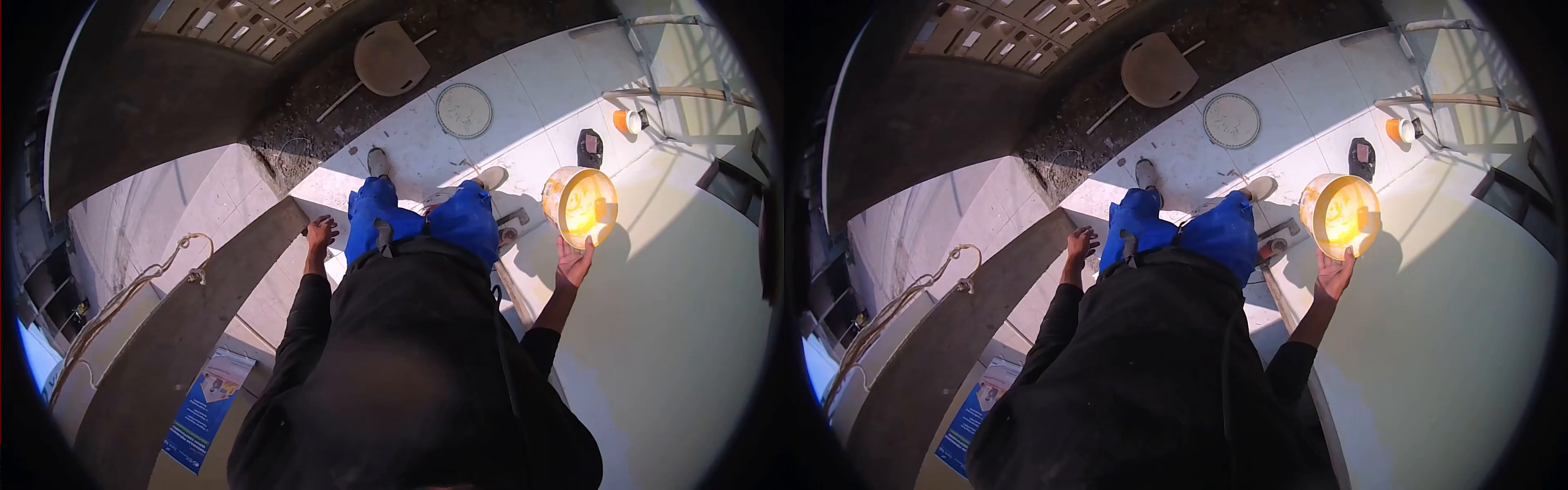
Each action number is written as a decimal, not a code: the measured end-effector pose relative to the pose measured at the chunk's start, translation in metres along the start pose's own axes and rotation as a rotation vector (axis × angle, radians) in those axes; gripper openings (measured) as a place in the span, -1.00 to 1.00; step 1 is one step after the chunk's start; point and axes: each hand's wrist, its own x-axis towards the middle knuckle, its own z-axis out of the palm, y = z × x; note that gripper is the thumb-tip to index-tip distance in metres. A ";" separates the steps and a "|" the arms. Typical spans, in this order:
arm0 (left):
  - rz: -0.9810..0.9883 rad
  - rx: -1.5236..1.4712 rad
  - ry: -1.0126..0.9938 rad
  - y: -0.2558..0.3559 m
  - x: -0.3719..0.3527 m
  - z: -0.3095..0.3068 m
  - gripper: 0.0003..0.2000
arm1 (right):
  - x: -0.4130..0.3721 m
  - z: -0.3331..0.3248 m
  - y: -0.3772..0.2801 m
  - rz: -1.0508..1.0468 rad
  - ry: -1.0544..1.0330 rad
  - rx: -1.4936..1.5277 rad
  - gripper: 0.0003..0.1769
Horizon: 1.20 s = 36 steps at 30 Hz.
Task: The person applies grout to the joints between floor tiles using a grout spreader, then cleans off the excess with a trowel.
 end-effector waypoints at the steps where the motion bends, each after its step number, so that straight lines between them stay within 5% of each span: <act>1: 0.028 -0.022 0.024 0.001 0.005 -0.020 -0.64 | -0.011 0.009 0.012 0.007 0.005 -0.004 -0.20; 10: 0.109 -0.008 0.060 0.054 0.062 -0.128 -0.67 | -0.127 0.060 0.085 0.021 0.036 -0.153 -0.19; 21: 0.461 -0.094 -0.160 0.171 0.080 -0.073 -0.64 | -0.150 0.093 0.071 -0.018 -0.082 -0.216 -0.19; 36: -0.105 -0.256 0.100 -0.010 -0.006 -0.069 -0.63 | -0.005 0.235 0.029 0.154 -0.389 -0.291 -0.14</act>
